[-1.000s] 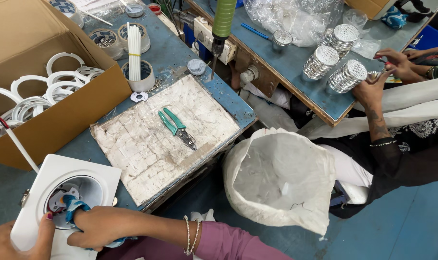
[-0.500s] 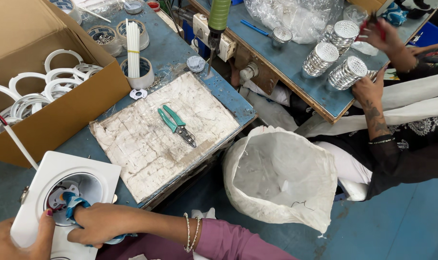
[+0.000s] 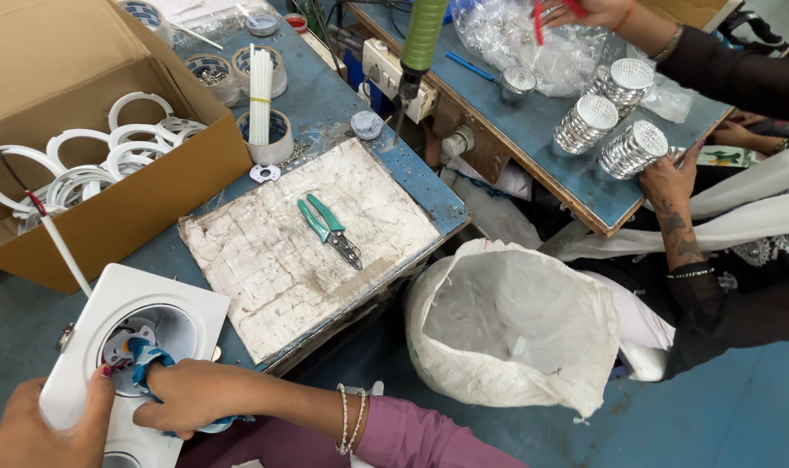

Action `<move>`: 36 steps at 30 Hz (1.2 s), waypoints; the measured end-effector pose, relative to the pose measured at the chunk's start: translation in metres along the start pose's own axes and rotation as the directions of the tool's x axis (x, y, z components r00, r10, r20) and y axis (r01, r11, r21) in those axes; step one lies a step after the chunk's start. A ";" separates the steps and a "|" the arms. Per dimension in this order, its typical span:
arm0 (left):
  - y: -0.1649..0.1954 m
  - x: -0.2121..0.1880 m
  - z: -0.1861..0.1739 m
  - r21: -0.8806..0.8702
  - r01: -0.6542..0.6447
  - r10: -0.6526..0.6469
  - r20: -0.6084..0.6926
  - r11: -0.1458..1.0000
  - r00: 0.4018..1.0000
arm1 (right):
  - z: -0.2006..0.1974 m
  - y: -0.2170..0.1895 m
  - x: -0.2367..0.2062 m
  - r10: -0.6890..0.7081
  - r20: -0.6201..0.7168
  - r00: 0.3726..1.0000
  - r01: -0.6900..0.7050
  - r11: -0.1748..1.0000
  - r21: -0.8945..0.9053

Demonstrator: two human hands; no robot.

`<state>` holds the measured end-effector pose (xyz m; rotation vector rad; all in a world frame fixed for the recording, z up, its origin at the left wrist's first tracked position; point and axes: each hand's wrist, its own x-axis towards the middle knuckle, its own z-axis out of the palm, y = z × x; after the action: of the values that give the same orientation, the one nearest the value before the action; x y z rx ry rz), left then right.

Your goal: The person assembles a dual recessed light fixture by inserting a blue cloth into the housing, placing a metal reflector and a clear lens into each socket, and securing them with white plastic rings. The person uses a cloth to wipe the lens surfaces and places the completed unit into a blue bin.

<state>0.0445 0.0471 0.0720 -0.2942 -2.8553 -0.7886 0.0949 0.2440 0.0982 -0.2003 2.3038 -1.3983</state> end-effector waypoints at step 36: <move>0.095 -0.001 -0.075 0.423 0.164 -0.154 -0.057 0.891 0.986 | -0.070 -0.041 -0.046 -0.071 -0.140 0.988 0.073 0.997 0.006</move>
<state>0.0756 0.0879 0.1818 0.0100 -2.9561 -0.1650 0.1020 0.2965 0.1751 -0.1897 2.4231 -1.5046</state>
